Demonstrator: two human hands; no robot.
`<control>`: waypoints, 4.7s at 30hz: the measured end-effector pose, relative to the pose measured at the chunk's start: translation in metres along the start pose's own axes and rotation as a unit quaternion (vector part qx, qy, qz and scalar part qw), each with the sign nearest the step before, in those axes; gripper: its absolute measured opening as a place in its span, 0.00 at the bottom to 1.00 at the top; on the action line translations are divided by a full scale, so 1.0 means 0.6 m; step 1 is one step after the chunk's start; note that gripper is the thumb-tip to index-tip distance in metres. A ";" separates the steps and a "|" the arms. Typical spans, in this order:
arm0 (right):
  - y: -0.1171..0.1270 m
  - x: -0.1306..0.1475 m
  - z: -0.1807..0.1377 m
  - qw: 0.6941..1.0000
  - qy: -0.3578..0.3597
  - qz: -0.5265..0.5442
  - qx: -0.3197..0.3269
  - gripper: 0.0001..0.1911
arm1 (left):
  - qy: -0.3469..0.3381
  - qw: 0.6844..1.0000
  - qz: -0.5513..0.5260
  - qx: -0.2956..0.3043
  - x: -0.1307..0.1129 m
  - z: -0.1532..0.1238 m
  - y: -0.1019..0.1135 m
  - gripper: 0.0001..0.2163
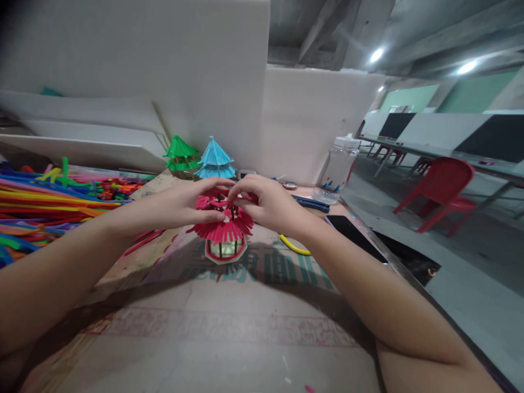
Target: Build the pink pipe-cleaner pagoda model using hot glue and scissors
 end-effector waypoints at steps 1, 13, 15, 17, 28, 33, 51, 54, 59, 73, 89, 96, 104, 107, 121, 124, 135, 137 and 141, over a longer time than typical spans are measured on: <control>-0.001 0.000 0.000 1.000 0.000 -0.001 0.002 0.09 | 0.001 1.000 0.004 -0.002 0.000 0.000 0.000 0.32; -0.005 0.004 0.002 1.000 0.012 -0.017 0.021 0.10 | -0.086 0.985 0.125 -0.080 -0.059 -0.025 0.034 0.19; -0.006 0.005 0.002 0.999 0.015 -0.019 0.023 0.10 | -0.127 0.975 0.145 -0.112 -0.072 -0.028 0.036 0.15; -0.006 0.005 0.002 0.999 0.016 -0.023 0.024 0.10 | -0.149 0.961 0.187 -0.138 -0.078 -0.030 0.032 0.13; -0.002 -0.006 -0.001 1.000 -0.001 -0.003 0.004 0.06 | -0.162 0.942 0.257 -0.141 -0.082 -0.029 0.015 0.09; -0.001 -0.004 -0.001 1.000 0.011 -0.009 0.001 0.07 | -0.144 0.947 0.253 -0.134 -0.073 -0.027 0.017 0.10; -0.004 -0.001 0.001 1.000 0.012 -0.009 0.010 0.09 | -0.087 0.978 0.180 -0.055 -0.044 -0.012 0.014 0.16; -0.002 -0.002 0.001 1.000 0.007 0.002 0.002 0.09 | -0.081 0.979 0.179 -0.052 -0.043 -0.013 0.015 0.16; 0.002 -0.004 0.000 1.000 -0.018 0.012 -0.011 0.09 | -0.086 0.978 0.178 -0.058 -0.040 -0.012 0.014 0.15; -0.001 -0.003 -0.001 0.999 -0.021 0.045 -0.010 0.06 | -0.090 0.976 0.191 -0.061 -0.043 -0.012 0.013 0.13; -0.010 0.000 0.000 0.999 0.006 0.046 -0.010 0.10 | -0.053 0.991 0.120 -0.036 -0.048 -0.012 0.024 0.21; -0.008 -0.006 0.000 0.999 -0.002 0.042 -0.007 0.09 | -0.036 0.990 0.112 -0.074 -0.052 -0.014 0.028 0.19; -0.008 -0.004 -0.001 1.000 -0.005 0.021 0.002 0.12 | -0.047 0.988 0.131 -0.072 -0.054 -0.011 0.026 0.18; -0.008 -0.003 -0.001 1.000 -0.006 0.023 0.002 0.12 | -0.043 0.987 0.135 -0.071 -0.052 -0.009 0.025 0.19; -0.008 0.007 0.000 0.999 0.028 -0.017 0.015 0.11 | -0.040 0.986 0.145 -0.070 -0.054 -0.012 0.024 0.21; -0.008 0.007 -0.003 0.998 0.030 -0.056 0.020 0.11 | -0.039 0.986 0.145 -0.073 -0.055 -0.011 0.023 0.21; -0.013 0.007 -0.006 0.994 0.023 -0.107 0.029 0.11 | -0.099 0.985 0.115 -0.082 -0.052 -0.016 0.037 0.12; -0.013 0.006 -0.005 0.994 0.025 -0.105 0.028 0.11 | -0.108 0.984 0.116 -0.076 -0.050 -0.015 0.036 0.11; -0.013 0.003 -0.005 0.995 0.028 -0.088 0.031 0.11 | -0.121 0.980 0.137 -0.075 -0.051 -0.016 0.033 0.09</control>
Point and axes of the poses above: each hand's wrist, its own z-axis towards the middle knuckle, its own y-axis out of the back of the hand, x = y × z, the point moved 8 cm from there along z, towards the middle knuckle, and after that the axes turned 13 degrees about -z, right-handed, at the moved point
